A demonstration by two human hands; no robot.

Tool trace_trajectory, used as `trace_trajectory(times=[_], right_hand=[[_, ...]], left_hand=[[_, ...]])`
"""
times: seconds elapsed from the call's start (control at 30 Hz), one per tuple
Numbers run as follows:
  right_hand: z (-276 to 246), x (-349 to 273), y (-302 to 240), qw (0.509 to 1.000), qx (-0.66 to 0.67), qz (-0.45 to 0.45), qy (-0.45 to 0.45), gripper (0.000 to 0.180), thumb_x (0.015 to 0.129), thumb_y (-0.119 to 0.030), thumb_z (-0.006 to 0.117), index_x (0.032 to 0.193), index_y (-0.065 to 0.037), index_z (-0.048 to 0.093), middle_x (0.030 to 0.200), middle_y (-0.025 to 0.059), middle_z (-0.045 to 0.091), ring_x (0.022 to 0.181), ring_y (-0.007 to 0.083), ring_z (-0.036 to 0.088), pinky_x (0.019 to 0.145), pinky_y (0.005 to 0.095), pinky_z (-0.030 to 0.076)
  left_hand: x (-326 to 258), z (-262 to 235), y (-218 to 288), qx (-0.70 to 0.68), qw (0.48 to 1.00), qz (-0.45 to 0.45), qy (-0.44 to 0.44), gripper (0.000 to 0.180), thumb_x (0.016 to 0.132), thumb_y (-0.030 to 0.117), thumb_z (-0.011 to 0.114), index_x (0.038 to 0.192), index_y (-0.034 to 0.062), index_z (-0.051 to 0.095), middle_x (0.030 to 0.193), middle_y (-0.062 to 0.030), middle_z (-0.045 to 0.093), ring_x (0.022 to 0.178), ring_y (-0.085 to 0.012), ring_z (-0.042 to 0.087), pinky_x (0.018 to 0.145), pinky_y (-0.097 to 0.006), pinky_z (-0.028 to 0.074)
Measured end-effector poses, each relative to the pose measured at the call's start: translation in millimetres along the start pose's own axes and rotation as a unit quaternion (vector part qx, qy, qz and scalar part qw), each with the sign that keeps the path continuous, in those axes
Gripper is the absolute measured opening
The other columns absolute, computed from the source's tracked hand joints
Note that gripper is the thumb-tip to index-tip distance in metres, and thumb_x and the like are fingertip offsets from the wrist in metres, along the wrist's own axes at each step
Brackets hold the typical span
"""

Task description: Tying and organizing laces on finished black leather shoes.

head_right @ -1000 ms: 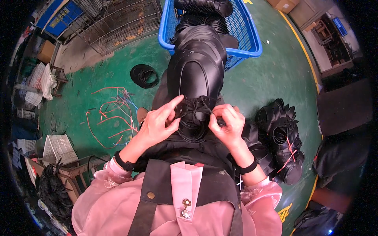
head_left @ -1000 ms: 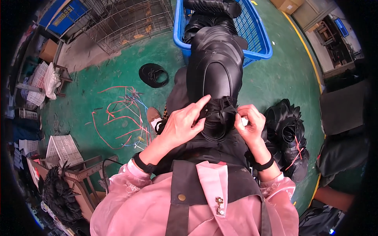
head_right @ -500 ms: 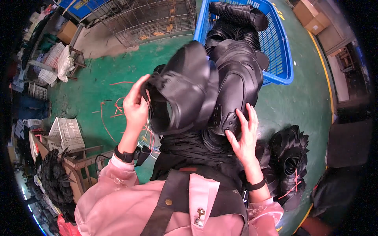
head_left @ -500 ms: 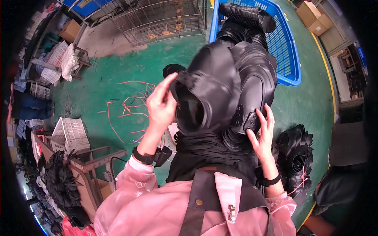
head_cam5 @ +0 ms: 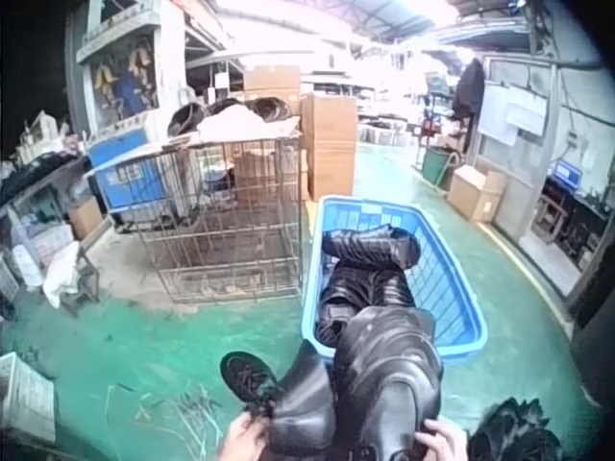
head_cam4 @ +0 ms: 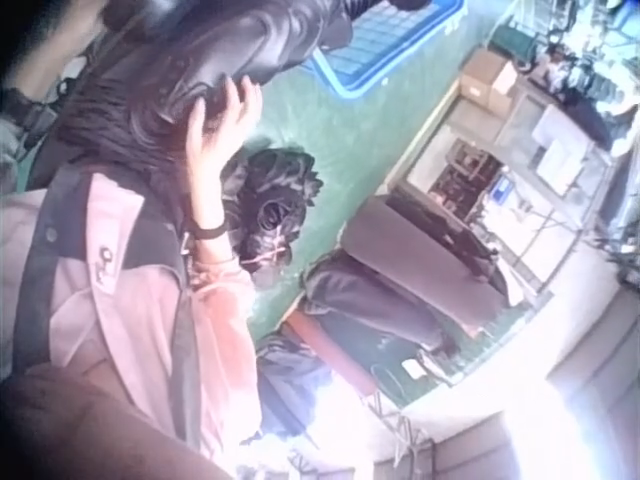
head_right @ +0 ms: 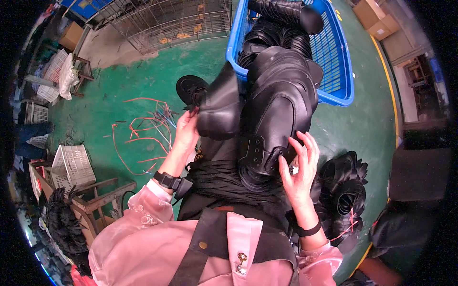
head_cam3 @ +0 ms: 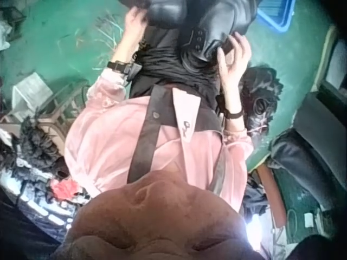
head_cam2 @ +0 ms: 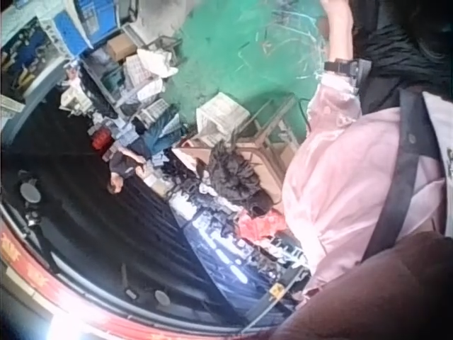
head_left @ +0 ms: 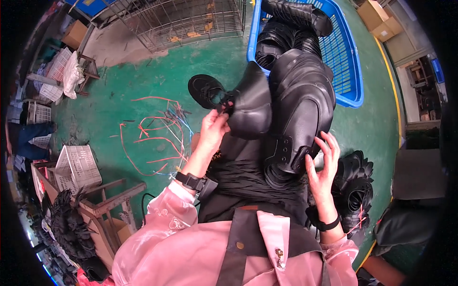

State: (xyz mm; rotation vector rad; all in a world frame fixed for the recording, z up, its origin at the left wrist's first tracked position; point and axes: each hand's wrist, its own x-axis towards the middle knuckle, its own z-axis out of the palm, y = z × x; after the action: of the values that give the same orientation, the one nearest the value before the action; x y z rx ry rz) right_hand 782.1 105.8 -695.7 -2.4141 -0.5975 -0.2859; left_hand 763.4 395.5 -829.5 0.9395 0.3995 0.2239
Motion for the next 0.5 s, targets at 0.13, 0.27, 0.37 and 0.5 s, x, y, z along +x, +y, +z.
trace_trajectory(times=[0.13,0.27,0.37,0.5], right_hand=[[-8,36,-21,0.993,0.016,-0.113,-0.034,0.039,0.070,0.000,0.067,0.108,-0.005,0.063,0.121,0.0134,0.057,0.121,0.0350,0.049,0.102,0.0444,0.037],[-3,84,-55,0.976,0.021,-0.197,-0.089,0.037,0.072,-0.004,0.067,0.109,-0.005,0.063,0.118,0.0107,0.059,0.118,0.0335,0.051,0.101,0.0425,0.039],[7,101,-60,0.969,0.009,-0.218,-0.115,0.036,0.072,-0.006,0.068,0.108,-0.006,0.063,0.119,0.0106,0.059,0.119,0.0338,0.050,0.101,0.0439,0.039],[4,102,-47,0.969,-0.098,-0.203,-0.100,0.037,0.071,-0.010,0.069,0.108,-0.010,0.064,0.124,0.0099,0.057,0.124,0.0343,0.045,0.107,0.0480,0.030]], left_hand=[[0,-13,-9,-0.188,0.978,-0.082,-0.029,0.031,0.094,0.020,0.058,0.122,0.0091,0.055,0.120,-0.0048,0.061,0.100,-0.0154,0.061,0.082,-0.035,0.054],[-5,-37,-27,-0.241,0.961,-0.133,-0.010,0.037,0.092,0.027,0.061,0.123,0.0097,0.052,0.116,-0.0048,0.062,0.094,-0.0194,0.064,0.075,-0.036,0.057],[-1,-53,-16,-0.223,0.973,-0.053,0.018,0.037,0.093,0.031,0.057,0.123,0.0105,0.052,0.116,-0.0063,0.062,0.090,-0.0212,0.065,0.069,-0.036,0.058],[25,-90,28,-0.084,0.982,0.142,0.095,0.044,0.096,0.025,0.054,0.135,0.0046,0.045,0.130,-0.0098,0.055,0.120,-0.0228,0.052,0.104,-0.041,0.042]])
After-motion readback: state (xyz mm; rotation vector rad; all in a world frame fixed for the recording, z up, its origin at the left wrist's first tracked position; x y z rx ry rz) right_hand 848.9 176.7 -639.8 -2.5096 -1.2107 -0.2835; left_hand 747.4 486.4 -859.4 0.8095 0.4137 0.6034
